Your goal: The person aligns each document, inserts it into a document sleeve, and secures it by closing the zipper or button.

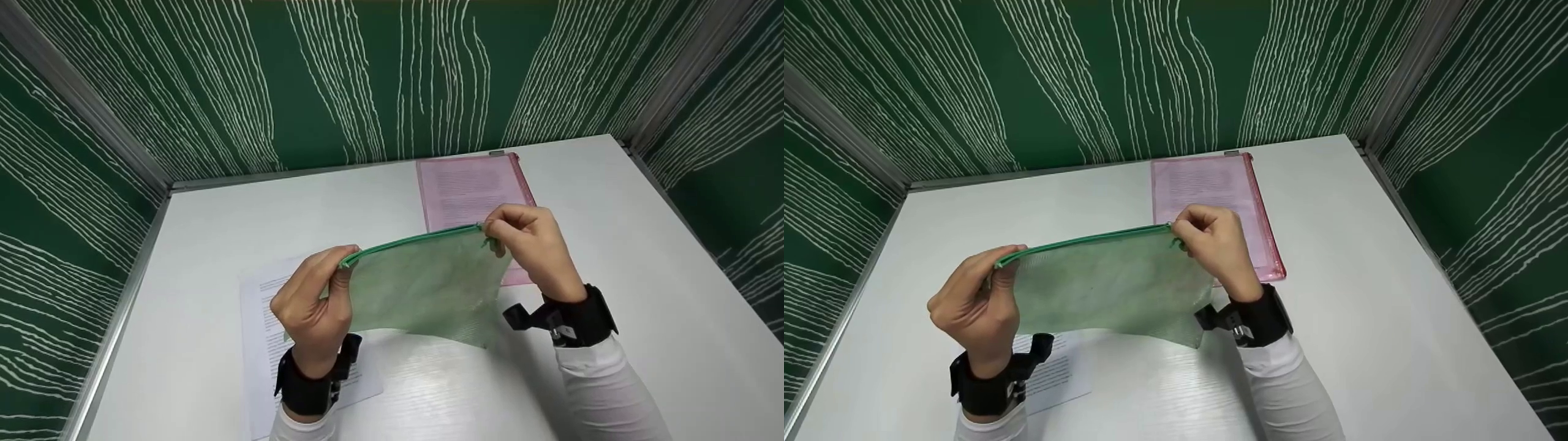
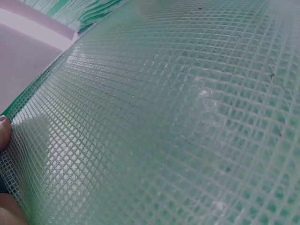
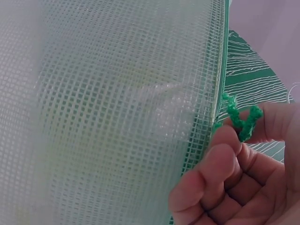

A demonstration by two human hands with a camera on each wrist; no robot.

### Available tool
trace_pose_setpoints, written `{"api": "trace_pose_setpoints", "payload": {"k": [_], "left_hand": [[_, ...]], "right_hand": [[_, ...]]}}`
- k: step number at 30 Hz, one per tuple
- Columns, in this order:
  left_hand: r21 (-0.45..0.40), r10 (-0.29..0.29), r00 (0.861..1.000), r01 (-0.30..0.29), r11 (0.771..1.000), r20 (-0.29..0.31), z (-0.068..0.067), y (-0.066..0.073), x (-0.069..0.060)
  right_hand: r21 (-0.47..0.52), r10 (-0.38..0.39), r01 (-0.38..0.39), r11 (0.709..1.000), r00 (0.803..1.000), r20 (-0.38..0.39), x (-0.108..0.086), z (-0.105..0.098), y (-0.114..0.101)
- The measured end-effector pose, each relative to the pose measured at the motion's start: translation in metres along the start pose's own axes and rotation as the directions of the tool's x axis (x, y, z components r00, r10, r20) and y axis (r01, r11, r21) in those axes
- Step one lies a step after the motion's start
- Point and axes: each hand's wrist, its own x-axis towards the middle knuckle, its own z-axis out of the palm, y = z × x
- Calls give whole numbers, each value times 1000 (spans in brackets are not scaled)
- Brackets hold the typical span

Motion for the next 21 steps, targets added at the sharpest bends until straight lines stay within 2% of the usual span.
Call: {"api": "trace_pose_setpoints", "payload": {"k": [9, 21], "left_hand": [[17, -19, 1000, 20, 1000, -11, -2, 2, 1], [28, -26, 1000, 26, 999, -9, 0, 13, 11]], "right_hand": [[18, 25, -25, 1000, 999, -20, 2, -2, 4], [18, 50, -49, 999, 997, -53, 4, -6, 5]]}}
